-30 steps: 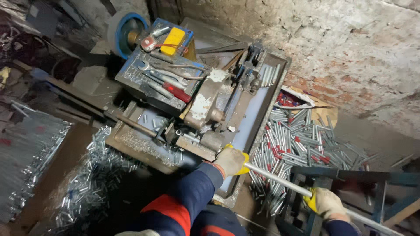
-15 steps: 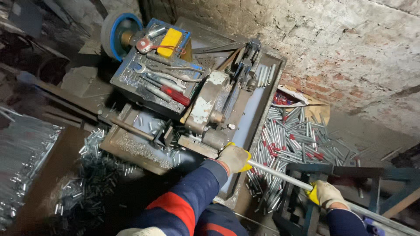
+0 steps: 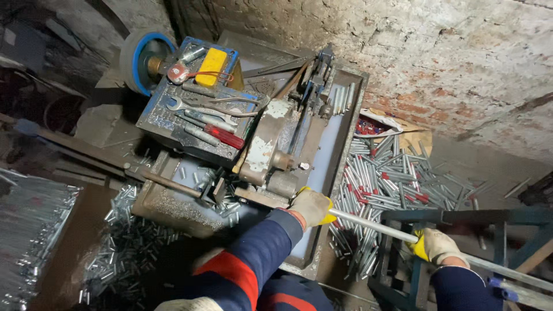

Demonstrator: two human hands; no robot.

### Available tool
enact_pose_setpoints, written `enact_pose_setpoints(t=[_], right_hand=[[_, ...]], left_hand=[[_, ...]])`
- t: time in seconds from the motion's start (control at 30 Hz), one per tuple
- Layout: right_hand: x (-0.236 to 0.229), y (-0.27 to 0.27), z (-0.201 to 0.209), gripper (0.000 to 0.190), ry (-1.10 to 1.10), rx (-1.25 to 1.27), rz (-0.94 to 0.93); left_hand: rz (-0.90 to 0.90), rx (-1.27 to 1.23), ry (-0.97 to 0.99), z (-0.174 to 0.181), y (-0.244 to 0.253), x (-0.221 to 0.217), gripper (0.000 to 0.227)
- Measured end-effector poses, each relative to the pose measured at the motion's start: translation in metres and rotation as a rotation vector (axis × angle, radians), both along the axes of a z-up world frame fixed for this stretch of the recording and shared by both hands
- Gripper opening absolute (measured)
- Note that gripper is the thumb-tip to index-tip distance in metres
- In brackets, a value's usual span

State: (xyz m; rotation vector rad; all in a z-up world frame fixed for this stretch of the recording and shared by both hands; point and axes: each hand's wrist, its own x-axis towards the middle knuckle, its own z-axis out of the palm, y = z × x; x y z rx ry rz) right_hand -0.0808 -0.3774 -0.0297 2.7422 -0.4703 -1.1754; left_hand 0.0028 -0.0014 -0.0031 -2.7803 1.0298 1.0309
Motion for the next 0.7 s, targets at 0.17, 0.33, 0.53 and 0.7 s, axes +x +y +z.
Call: enact_pose_setpoints(t=[0.17,0.33,0.53,0.7], right_hand=[[-0.028,-0.026,-0.028,0.05,-0.203,-0.037,0.012],[-0.058,-0.047,-0.023,0.042,-0.174,-0.173,0.014],[-0.053,-0.067,-0.037,0.062,-0.105,-0.121,-0.049],[-0.045,-0.045,-0.041,0.039,-0.071,-0.044,0.03]], left_hand=[[0.05,-0.066,-0.048,0.0,0.01,-0.005,0.046],[0.108,-0.108,-0.102,-0.024,0.017,-0.027,0.034],[0.085,-0.129,-0.122,-0.012,0.015,-0.033,0.028],[0.087,-0.071,-0.095,-0.016,0.016,-0.032,0.028]])
